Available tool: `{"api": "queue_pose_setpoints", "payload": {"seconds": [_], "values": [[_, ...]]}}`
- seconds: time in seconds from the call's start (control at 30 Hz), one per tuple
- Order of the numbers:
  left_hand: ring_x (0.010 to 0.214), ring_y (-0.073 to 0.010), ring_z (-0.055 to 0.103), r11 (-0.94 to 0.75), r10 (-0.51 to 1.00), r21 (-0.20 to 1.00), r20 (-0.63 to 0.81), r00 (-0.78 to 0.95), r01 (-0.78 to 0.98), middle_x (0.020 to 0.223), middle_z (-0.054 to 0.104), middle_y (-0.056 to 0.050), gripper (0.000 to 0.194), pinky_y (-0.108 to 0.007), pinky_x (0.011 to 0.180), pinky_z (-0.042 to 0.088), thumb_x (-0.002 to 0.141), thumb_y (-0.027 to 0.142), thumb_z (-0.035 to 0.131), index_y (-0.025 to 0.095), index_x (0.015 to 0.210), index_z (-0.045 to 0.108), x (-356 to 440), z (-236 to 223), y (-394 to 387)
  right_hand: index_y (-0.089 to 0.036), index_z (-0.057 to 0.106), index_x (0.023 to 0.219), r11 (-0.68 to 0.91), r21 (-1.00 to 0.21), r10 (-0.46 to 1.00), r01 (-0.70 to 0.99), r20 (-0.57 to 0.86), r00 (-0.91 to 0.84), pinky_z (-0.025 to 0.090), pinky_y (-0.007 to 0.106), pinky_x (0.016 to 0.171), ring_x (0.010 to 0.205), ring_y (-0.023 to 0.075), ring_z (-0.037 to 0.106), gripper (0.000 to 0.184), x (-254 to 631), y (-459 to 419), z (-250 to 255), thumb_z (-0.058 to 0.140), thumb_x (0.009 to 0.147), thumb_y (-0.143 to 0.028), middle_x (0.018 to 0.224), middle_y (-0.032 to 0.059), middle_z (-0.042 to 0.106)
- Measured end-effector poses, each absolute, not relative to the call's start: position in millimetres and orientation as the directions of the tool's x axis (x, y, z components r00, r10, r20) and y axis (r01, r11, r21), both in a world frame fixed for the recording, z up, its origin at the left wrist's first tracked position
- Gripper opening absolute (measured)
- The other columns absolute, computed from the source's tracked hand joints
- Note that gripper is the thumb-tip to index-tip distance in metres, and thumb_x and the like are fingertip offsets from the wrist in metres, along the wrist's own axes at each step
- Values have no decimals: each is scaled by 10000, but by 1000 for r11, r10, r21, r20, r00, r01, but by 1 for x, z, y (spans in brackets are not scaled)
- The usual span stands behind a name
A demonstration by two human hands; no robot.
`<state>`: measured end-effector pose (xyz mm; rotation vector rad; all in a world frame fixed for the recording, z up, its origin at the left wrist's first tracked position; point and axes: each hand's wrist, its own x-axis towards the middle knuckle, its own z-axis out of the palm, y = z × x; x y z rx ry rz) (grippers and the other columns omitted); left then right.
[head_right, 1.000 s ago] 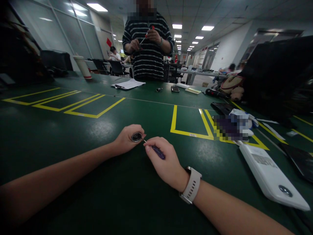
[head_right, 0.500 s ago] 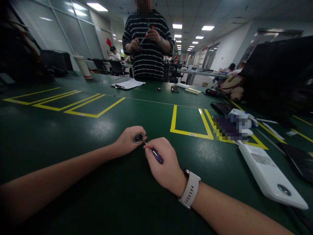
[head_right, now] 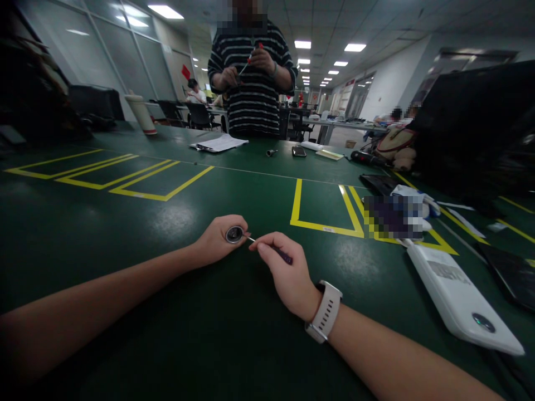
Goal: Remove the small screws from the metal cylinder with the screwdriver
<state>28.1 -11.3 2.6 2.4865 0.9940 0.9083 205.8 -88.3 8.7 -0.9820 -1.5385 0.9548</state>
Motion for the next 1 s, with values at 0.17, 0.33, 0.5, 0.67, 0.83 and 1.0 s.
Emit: {"api": "queue_pose_setpoints", "payload": {"seconds": [0.17, 0.33, 0.5, 0.67, 0.83, 1.0], "values": [[616, -117, 483, -738, 675, 392, 441, 592, 549, 647, 507, 27, 90, -247, 608, 364, 756, 123, 532, 164, 680, 502, 28, 0, -10, -198, 679, 860, 453, -835, 892, 312, 418, -174, 439, 362, 732, 802, 189, 586, 171, 202, -96, 14, 512, 830, -209, 848, 43, 661], [602, -107, 486, -765, 643, 403, 443, 625, 502, 643, 509, 31, 90, -238, 598, 372, 756, 127, 542, 161, 681, 504, 28, 0, -10, -200, 695, 795, 331, -936, 934, 122, 308, -180, 435, 358, 744, 783, 189, 600, 182, 207, -87, 11, 516, 820, -223, 789, 38, 677], [581, -91, 480, -773, 620, 491, 451, 642, 402, 642, 497, 35, 109, -213, 568, 374, 761, 149, 545, 159, 669, 489, 28, 2, -12, -195, 688, 737, 139, -973, 970, -186, 172, -173, 446, 354, 741, 773, 186, 607, 176, 210, -78, 5, 524, 797, -222, 770, 35, 691], [585, -93, 483, -761, 641, 479, 456, 617, 437, 641, 500, 35, 93, -214, 569, 368, 753, 134, 550, 156, 679, 498, 28, 2, -11, -195, 677, 765, 286, -958, 948, -27, 287, -141, 445, 361, 746, 776, 188, 604, 172, 209, -86, 6, 517, 814, -232, 771, 32, 675], [595, -105, 485, -781, 625, 396, 473, 621, 483, 637, 507, 30, 84, -230, 589, 365, 743, 108, 543, 155, 683, 507, 28, -2, -8, -169, 669, 792, 453, -835, 891, 312, 423, -164, 433, 343, 690, 753, 185, 587, 182, 204, -97, 14, 496, 829, -214, 775, 48, 641], [632, -121, 513, -795, 606, 338, 431, 668, 503, 664, 541, 18, 74, -251, 634, 380, 718, 92, 550, 154, 687, 523, 29, -2, -8, -179, 679, 783, 396, -878, 916, 271, 356, -185, 431, 345, 695, 746, 185, 593, 190, 204, -95, 16, 498, 822, -222, 765, 42, 653]]}}
